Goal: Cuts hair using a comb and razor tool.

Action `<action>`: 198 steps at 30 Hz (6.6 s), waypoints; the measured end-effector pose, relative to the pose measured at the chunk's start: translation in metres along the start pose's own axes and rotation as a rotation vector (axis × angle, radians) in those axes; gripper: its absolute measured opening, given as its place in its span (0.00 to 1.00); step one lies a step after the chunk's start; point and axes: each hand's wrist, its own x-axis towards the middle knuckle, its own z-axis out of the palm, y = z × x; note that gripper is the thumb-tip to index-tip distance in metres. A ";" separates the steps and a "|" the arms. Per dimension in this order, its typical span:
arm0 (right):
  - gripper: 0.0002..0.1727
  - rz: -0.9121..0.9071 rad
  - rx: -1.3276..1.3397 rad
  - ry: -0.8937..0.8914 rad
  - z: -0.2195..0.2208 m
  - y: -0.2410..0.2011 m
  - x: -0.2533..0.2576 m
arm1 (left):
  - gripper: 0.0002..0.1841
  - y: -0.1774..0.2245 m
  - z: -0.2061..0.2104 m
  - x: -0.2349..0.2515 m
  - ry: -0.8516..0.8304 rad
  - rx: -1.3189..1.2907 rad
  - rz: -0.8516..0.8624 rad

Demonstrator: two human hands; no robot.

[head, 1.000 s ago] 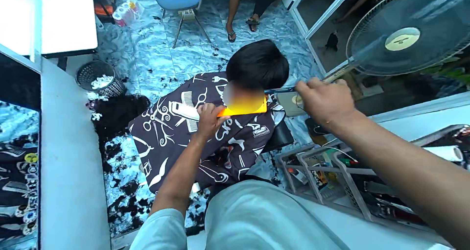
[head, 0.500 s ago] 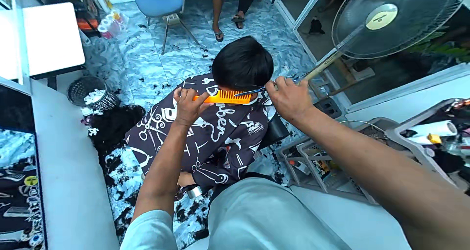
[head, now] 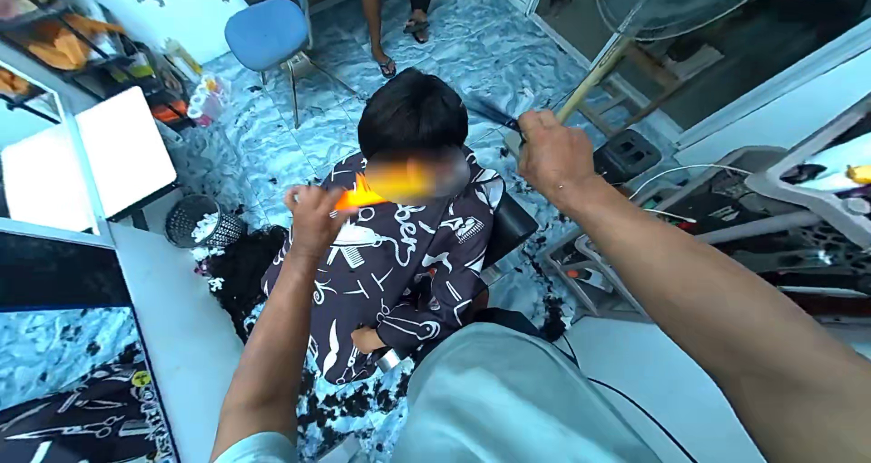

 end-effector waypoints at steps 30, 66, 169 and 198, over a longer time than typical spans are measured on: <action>0.13 -0.298 0.178 0.174 0.079 -0.014 0.022 | 0.20 0.026 -0.075 0.112 -0.132 0.206 0.580; 0.13 -0.374 0.634 0.246 0.128 0.009 0.050 | 0.18 0.133 -0.114 0.219 -0.469 0.511 0.734; 0.16 0.402 2.004 -0.270 0.090 -0.186 -0.066 | 0.19 0.101 0.033 0.269 -0.848 -0.304 -0.408; 0.15 0.385 1.980 -0.335 0.092 -0.178 -0.066 | 0.17 0.106 0.037 0.273 -0.889 -0.370 -0.397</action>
